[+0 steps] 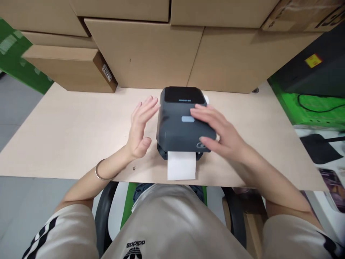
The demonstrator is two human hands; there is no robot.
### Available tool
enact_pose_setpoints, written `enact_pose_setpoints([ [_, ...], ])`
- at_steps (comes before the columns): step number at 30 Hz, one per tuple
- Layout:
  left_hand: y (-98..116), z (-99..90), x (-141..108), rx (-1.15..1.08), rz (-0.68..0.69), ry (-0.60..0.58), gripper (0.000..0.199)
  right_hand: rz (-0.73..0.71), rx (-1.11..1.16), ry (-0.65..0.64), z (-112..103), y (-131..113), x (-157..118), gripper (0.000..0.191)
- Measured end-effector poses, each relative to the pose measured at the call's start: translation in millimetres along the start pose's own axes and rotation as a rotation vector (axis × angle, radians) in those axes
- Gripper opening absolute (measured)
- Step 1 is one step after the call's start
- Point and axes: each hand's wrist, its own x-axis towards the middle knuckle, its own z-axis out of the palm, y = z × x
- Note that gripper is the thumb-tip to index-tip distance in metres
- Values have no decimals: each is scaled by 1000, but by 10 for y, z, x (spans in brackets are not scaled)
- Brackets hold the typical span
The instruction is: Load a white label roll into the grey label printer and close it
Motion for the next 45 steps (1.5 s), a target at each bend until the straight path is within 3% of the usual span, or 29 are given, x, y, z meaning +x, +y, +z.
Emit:
enact_pose_setpoints([
  [6,6,101,-94,-133,125,-119,68,-64,-110,85,350,42,-290,63],
  [12,-7,294,-321,-13,192,-17,107,-48,-153,111,391,120,-280,63],
  [15,-20,319,-406,24,210,0,112,-41,-162,122,397,115,-269,62],
  [22,-3,194,-372,58,214,-70,107,-65,-133,175,401,87,-240,54],
  [26,-46,105,-307,4,208,-109,84,-117,-152,143,406,150,-226,59],
  [31,-216,158,-268,6,366,-160,82,-215,-165,162,462,239,-254,64],
  [36,-338,363,-337,-19,541,-51,75,-259,-59,297,693,278,-352,61],
  [40,-323,511,-374,5,562,97,67,-245,-3,431,893,301,-405,60],
  [45,-238,549,-334,-25,552,183,62,-236,33,479,965,290,-414,58],
])
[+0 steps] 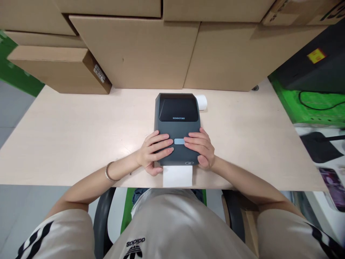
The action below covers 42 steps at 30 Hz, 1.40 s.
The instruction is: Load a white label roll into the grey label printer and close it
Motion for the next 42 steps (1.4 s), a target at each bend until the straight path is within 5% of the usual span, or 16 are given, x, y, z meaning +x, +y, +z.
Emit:
enact_pose_setpoints([
  [13,-4,-50,52,31,16,-14,51,-45,-64,-125,-161,11,114,58],
  [23,-5,-153,201,152,84,-159,62,-52,-131,-243,-288,-28,304,50],
  [33,143,-63,242,97,-84,-89,74,3,-166,-255,-257,-131,319,47],
  [42,-18,-146,53,-26,-22,-71,70,-59,-48,-312,-385,-25,274,73],
])
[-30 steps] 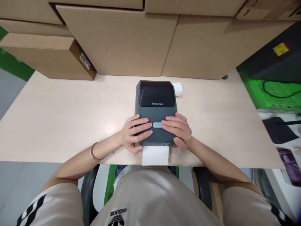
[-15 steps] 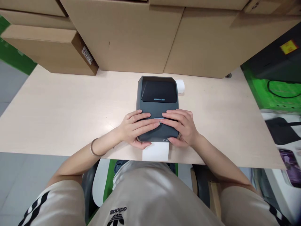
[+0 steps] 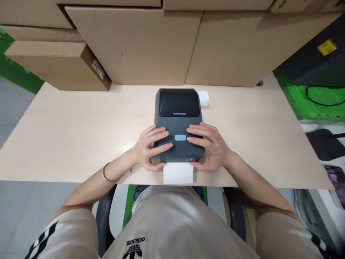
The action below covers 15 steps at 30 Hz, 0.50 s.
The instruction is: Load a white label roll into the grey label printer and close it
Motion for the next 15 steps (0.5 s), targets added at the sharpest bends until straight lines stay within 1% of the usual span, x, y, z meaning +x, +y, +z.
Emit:
enact_pose_setpoints([
  [3,-37,-50,10,-8,53,28,62,-7,28,-21,-29,11,14,80],
  [6,-55,-104,34,45,91,9,55,-7,32,-52,-55,15,49,87],
  [8,-64,-133,38,71,69,-31,60,-13,7,-97,-79,12,80,89],
  [11,-79,-155,26,10,42,-94,76,-39,-54,-169,-121,-1,130,86],
  [15,-97,-160,17,-64,36,-153,83,-97,-110,-170,-157,-24,184,82],
])
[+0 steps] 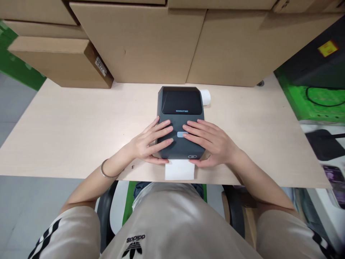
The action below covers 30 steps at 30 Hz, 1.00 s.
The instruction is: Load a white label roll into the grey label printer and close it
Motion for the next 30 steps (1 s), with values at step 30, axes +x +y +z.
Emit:
enact_pose_setpoints([
  [30,-1032,-171,1429,-208,-299,444,71,268,824,176,-583,1182,1227,46],
])
